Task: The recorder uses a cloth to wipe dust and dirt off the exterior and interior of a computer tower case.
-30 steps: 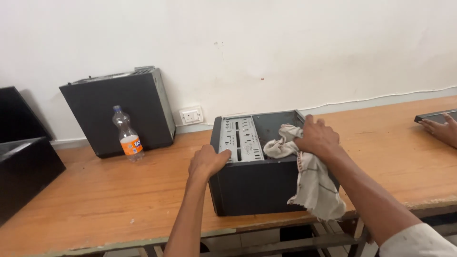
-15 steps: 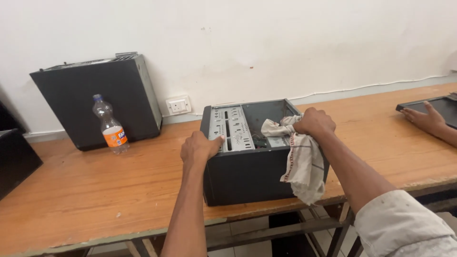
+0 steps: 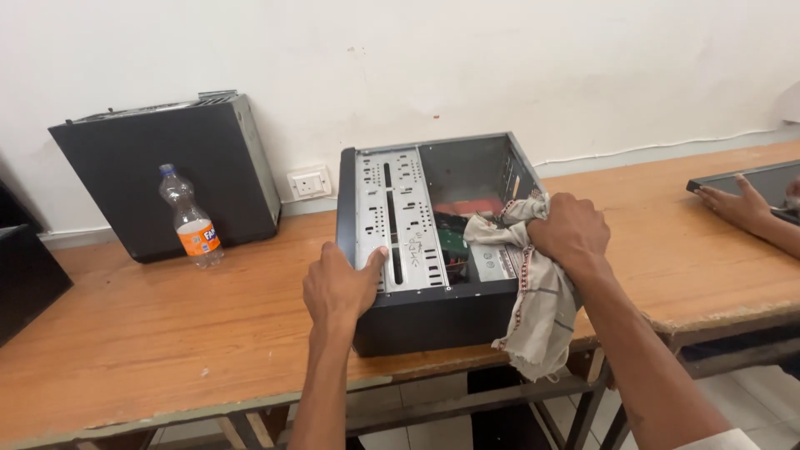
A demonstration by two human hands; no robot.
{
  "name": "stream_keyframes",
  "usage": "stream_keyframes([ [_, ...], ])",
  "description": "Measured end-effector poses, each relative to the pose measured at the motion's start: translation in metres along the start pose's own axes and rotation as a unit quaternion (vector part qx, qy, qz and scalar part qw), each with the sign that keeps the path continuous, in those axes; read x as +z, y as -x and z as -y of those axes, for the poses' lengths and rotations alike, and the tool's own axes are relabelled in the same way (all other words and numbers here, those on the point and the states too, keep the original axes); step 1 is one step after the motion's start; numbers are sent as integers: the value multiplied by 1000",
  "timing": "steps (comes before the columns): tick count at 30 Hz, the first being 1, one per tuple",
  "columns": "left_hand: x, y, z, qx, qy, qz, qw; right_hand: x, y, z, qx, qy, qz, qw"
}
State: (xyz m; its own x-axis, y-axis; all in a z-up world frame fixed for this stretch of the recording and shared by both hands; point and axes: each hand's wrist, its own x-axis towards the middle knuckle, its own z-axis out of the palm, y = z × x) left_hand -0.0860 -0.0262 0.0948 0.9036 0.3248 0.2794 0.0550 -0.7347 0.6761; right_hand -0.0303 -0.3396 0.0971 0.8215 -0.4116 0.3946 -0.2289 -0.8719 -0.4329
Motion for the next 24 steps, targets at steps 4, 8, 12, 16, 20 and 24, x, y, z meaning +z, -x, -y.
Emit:
stream_keyframes([
  [4, 1, 7, 9, 49, 1, -50, 998, -12, 16, 1, -11, -8, -19, 1000],
  [8, -5, 31, 7, 19, 21, -37, 999, -16, 34, -5, 3, -22, -37, 999],
  [12, -8, 67, 0, -76, 49, 11, 996, -5, 56, -21, -48, -66, -139, 987],
  [16, 20, 74, 34, 31, 68, -115, 991, 27, 76, -32, -87, -120, -218, 965],
  [20, 63, 61, 70, 75, 129, -171, 974, 64, 78, -42, -134, -169, -319, 923],
  [24, 121, 39, 119, 102, 155, -176, 967, 99, 78, -55, -163, -189, -320, 914],
])
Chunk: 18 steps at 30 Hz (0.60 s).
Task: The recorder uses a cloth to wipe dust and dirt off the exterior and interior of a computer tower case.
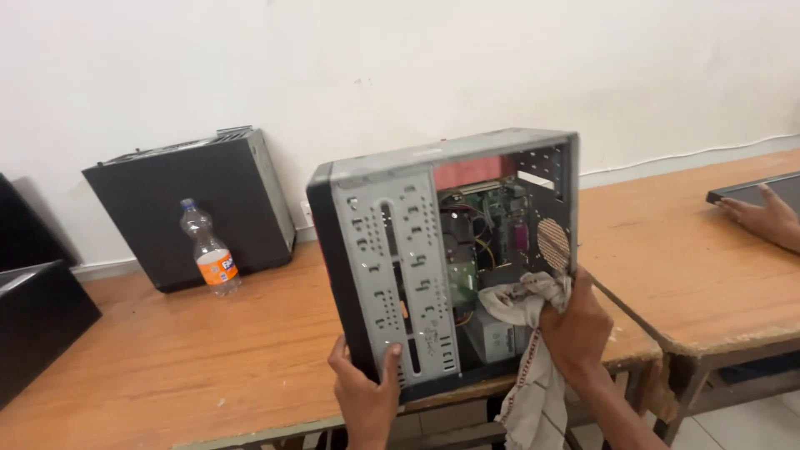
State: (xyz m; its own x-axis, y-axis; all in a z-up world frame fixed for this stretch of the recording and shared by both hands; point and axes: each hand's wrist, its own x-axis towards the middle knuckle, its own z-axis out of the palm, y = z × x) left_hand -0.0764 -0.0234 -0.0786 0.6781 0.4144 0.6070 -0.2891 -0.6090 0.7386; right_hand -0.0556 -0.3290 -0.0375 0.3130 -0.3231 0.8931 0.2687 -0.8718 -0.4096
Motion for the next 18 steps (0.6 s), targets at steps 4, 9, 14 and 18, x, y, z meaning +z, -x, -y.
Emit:
stream_keyframes([
  [4, -12, -10, -24, -136, 3, 117, 984, 18, 12, -21, 19, 16, 51, 998],
  [9, 1, -5, -4, -30, 30, 73, 996, 10, 14, -22, 6, -28, 63, 998],
  [14, 10, -3, 24, 78, 26, 15, 997, -2, -51, 35, -108, -53, -24, 992],
  [18, 2, 6, 13, 74, 83, 25, 994, -15, -93, 98, -191, -57, -69, 977],
])
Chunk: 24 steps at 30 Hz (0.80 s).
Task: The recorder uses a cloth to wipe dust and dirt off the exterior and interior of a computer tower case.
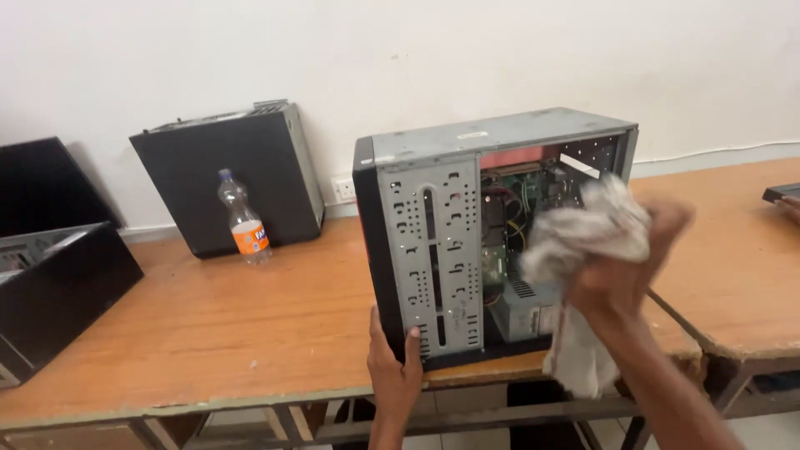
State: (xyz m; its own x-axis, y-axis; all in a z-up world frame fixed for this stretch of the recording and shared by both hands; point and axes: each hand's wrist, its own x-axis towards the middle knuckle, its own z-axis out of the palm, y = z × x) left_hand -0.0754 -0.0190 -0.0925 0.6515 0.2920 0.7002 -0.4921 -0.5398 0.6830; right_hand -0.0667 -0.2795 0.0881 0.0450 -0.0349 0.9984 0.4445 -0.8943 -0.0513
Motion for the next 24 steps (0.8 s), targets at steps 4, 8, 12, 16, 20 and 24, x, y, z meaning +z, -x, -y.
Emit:
stream_keyframes([
  [4, -3, -2, -12, 0, 26, -6, 1000, 24, -78, 41, -104, 4, -74, 992],
  [8, -21, -10, -47, -245, 17, 116, 962, 67, -79, 90, -196, -19, -74, 978],
  [12, 1, -1, 10, 75, -4, -5, 997, 90, 0, 105, -237, -56, 0, 970],
  [16, -7, 4, -7, -3, 0, 27, 1000, 56, 67, 104, -230, -110, 66, 965],
  [20, -20, -1, -15, 26, 94, 47, 994, 41, 114, 103, -207, -170, 143, 953],
  [24, -20, -1, -8, 34, 101, 70, 992, 40, 139, 92, -170, -186, 254, 934],
])
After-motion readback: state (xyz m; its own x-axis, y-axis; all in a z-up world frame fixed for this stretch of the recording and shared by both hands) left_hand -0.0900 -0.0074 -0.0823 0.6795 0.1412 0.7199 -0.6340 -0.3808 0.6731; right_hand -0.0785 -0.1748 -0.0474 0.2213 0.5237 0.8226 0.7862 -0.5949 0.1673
